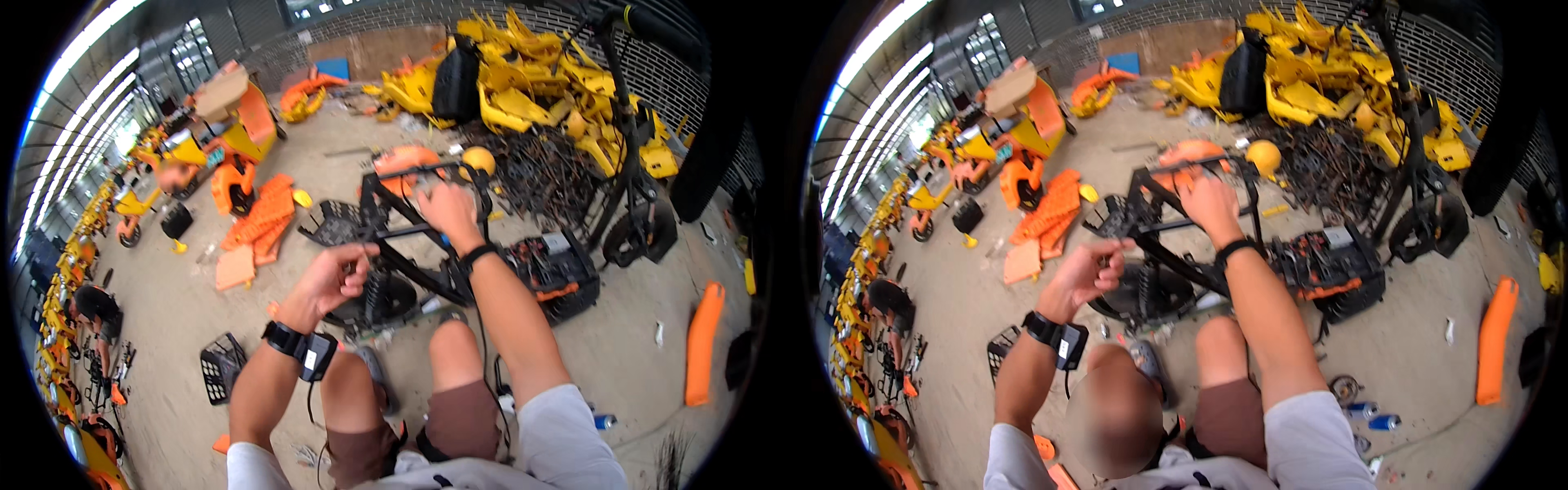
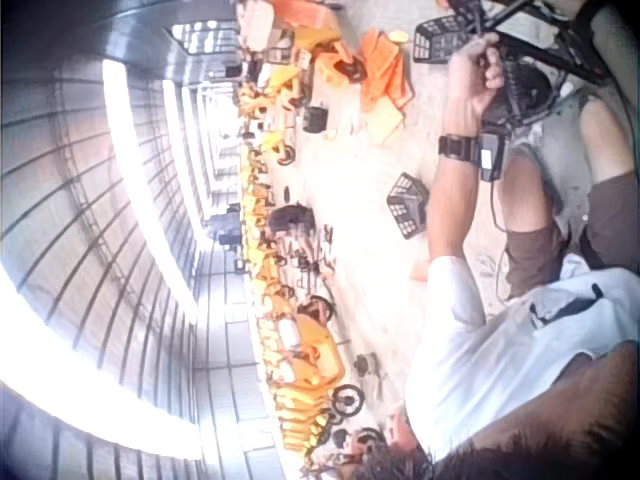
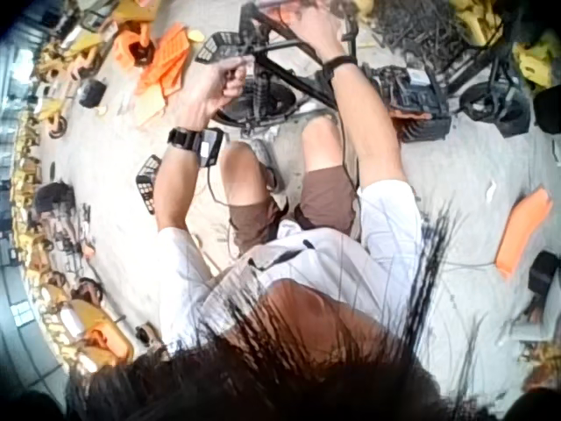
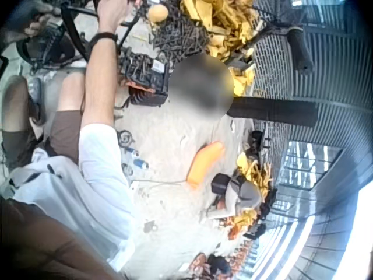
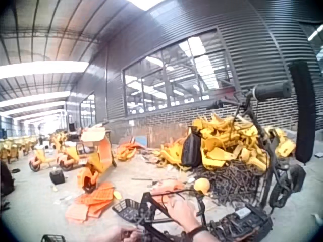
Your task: The person works on the frame of an electric scooter by hand, connecting small cables and wires to various points on the chassis while sitting near other scooter parts on the floor.
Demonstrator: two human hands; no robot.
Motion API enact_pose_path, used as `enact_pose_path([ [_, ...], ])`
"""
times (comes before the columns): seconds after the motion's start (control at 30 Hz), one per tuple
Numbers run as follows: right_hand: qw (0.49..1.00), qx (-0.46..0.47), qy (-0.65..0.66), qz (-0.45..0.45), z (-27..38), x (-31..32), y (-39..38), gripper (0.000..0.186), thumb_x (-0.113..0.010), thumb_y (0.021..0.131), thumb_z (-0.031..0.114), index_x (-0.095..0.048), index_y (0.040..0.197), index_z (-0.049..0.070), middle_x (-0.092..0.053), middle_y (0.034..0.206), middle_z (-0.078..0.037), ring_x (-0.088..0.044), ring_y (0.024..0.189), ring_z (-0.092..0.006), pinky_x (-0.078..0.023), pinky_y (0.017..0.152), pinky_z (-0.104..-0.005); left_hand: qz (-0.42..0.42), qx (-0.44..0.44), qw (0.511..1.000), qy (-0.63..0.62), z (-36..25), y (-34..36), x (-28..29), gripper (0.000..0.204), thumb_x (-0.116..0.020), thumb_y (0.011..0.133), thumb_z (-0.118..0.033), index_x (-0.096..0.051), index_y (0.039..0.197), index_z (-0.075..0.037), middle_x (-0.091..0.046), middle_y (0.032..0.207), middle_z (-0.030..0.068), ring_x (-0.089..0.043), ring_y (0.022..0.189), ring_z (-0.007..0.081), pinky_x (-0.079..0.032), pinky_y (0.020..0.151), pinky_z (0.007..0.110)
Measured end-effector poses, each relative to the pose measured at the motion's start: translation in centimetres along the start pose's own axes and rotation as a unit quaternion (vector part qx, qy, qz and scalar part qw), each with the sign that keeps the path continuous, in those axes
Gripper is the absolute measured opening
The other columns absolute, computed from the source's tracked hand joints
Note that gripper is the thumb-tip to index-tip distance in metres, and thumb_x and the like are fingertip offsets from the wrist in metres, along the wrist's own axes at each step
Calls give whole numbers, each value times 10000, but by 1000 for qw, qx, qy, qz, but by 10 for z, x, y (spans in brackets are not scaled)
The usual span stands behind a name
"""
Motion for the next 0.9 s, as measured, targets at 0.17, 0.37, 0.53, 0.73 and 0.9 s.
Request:
enact_pose_path([
  [0.17, 991, -57, -29, 119, 8, 11, 4, 468, -526, 868, 461, -731, 887, 41, -689, 876, -217, -661, 878, -389, -521, 804, -457, 102, -132, 986, 10, 22, 7, -22, 171, -472, 984, -123, -463, 1146, -68, -671, 973, 221, -634, 633, 210, -467, 468, 289],
  [0.37, 981, -70, -81, 161, 7, 7, 9, 443, -543, 837, 450, -737, 914, 59, -696, 880, -205, -666, 899, -359, -521, 815, -440, -41, -208, 965, -153, 62, 42, -58, 321, -434, 1021, -361, -455, 880, -73, -678, 766, 222, -527, 392, 188, -376, 352, 249],
  [0.53, 983, -83, -88, 138, 15, 13, 4, 450, -562, 819, 480, -751, 891, 77, -705, 860, -178, -674, 882, -343, -525, 808, -422, -81, -254, 941, -207, 68, 63, -84, 357, -498, 1004, -327, -580, 993, 21, -697, 776, 182, -491, 364, 109, -320, 322, 200],
  [0.73, 981, -90, -74, 154, 14, 6, 8, 480, -569, 791, 513, -757, 895, 84, -705, 819, -175, -680, 848, -339, -533, 801, -411, -107, -293, 927, -210, 62, 84, -80, 352, -497, 1002, -278, -521, 1017, 72, -679, 921, 248, -674, 566, 237, -530, 429, 260],
  [0.9, 981, -82, -75, 158, 16, 11, 6, 485, -548, 796, 505, -757, 916, 84, -705, 836, -181, -679, 855, -339, -533, 806, -406, -116, -269, 925, -243, 58, 93, -73, 309, -479, 1003, -247, -464, 1016, 62, -660, 948, 273, -687, 601, 292, -590, 497, 306],
])
Point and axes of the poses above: each hand's wrist, its own y-axis towards the middle knuckle, its own x-axis out of the back of the hand, z = x × y, the point moved 1 cm from there along y, towards the middle knuckle
